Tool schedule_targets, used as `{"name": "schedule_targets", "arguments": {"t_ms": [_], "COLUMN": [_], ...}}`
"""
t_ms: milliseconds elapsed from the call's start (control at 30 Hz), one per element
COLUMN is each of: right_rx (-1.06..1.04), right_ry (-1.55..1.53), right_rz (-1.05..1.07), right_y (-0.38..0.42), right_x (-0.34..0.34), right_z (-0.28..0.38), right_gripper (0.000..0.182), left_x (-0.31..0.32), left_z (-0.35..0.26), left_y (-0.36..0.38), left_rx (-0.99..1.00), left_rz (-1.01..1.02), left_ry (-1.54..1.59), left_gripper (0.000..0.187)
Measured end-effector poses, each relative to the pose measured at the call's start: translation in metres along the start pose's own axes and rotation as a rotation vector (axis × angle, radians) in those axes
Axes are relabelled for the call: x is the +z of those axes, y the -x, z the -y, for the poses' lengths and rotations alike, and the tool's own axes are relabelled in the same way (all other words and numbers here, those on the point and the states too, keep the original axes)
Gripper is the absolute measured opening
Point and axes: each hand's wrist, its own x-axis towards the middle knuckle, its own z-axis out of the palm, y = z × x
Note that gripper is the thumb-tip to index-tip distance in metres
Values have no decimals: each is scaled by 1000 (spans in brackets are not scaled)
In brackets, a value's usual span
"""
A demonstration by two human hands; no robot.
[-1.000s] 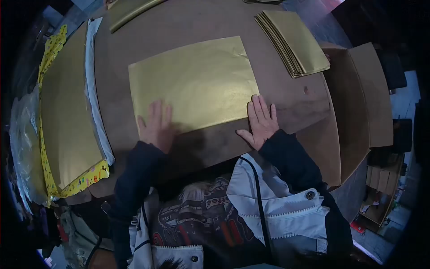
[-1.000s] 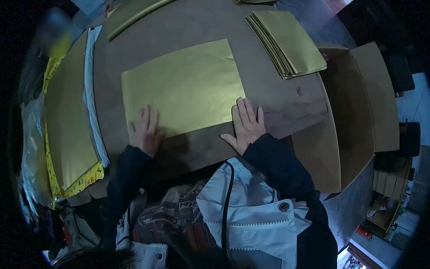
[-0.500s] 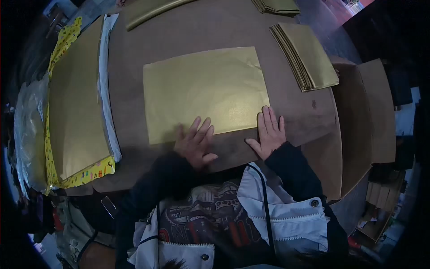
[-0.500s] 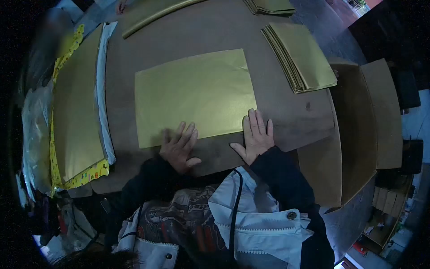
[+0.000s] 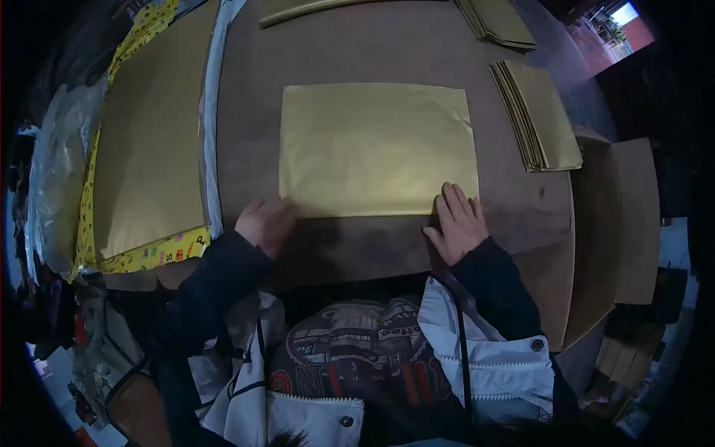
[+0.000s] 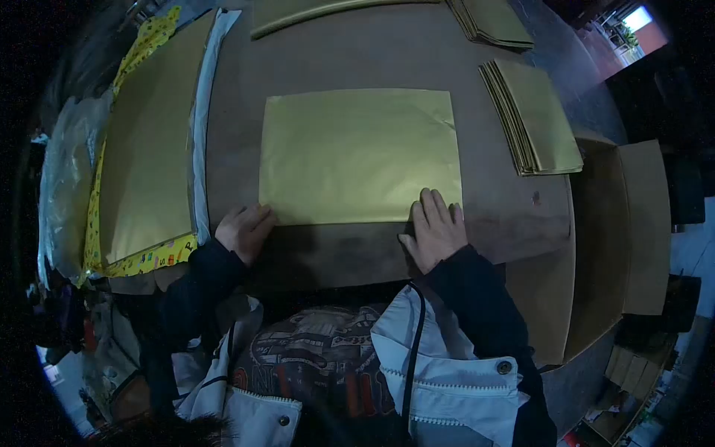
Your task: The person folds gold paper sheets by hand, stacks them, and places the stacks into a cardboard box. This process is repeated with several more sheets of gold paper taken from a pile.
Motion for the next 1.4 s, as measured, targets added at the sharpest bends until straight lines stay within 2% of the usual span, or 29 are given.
{"name": "schedule_targets", "arguments": {"t_ms": [67, 133, 167, 200, 300, 333, 400, 500, 633, 700, 733, 800, 833, 867, 900, 933, 967, 1033, 1067, 1133, 1167, 1200, 1233, 1267, 1300, 1333, 1400], "right_rx": [-190, -273, -310, -336, -452, -458, -457, -445, -403, -390, -376, -365, -362, -359, -400, -399, -435, -471, -586, -761, -756, -821, -887, -837, -833, -794, -692], "right_ry": [-176, -187, -214, -218, -221, -191, -174, -169, -197, -177, -162, -171, -220, -269, -362, -360, -398, -430, -506, -646, -644, -696, -749, -683, -686, -625, -504], "right_rz": [-37, -113, -113, -197, -167, -232, -217, -199, -168, -179, -186, -214, -311, -404, -611, -618, -653, -689, -686, -635, -639, -633, -624, -571, -568, -545, -497], "right_y": [-10, -21, -26, -32, -49, -51, -53, -53, -53, -60, -64, -72, -75, -77, -80, -80, -77, -70, -65, -54, -51, -49, -45, -38, -34, -31, -21], "right_x": [-1, 0, 0, 7, 11, 9, 6, -2, -10, -7, -7, -16, -25, -34, -42, -52, -61, -76, -81, -88, -85, -78, -73, -73, -69, -64, -54], "right_z": [16, 40, 49, 58, 66, 69, 73, 79, 83, 79, 77, 68, 62, 57, 53, 48, 42, 32, 29, 24, 20, 15, 11, 5, -2, -9, -23], "right_gripper": [55, 46, 45, 39, 34, 31, 31, 30, 28, 26, 24, 19, 19, 19, 14, 14, 18, 22, 27, 36, 36, 37, 37, 36, 36, 37, 37], "left_x": [-9, -15, -17, -18, -20, -18, -12, -8, -12, -27, -38, -58, -61, -63, -65, -61, -46, -3, 11, -25, 32, 22, 4, -7, -7, -2, 9], "left_z": [-10, -12, -11, -10, -6, -6, -4, 1, 4, 5, 6, 10, 13, 16, 19, 21, 32, 67, 74, 54, 83, 76, 64, 57, 56, 56, 52], "left_y": [-8, -12, -12, -12, -17, -16, -15, -16, -23, -24, -23, -24, -26, -27, -29, -30, -33, -40, -43, -65, -66, -65, -60, -57, -58, -56, -50], "left_rx": [16, 30, 3, -23, -19, -24, 34, -49, -40, -27, -25, 52, 53, -107, -268, -423, -415, -546, -555, -655, -471, -468, -278, -98, -18, -21, 138], "left_rz": [-16, -31, 19, 68, 176, 173, 6, 50, 28, -163, -166, -407, -409, -598, -784, -822, -825, -774, -675, -665, -660, -654, -514, -378, -384, -378, -399], "left_ry": [-19, -45, -20, 5, 35, 33, -15, 8, -6, 18, 12, 39, 35, 224, 413, 674, 672, 1359, 1414, 2231, 1761, 1762, 1503, 1236, 1015, 1019, 799], "left_gripper": [34, 31, 28, 26, 24, 24, 24, 22, 19, 22, 22, 36, 36, 46, 58, 76, 76, 85, 80, 70, 54, 54, 46, 39, 25, 25, 11]}}
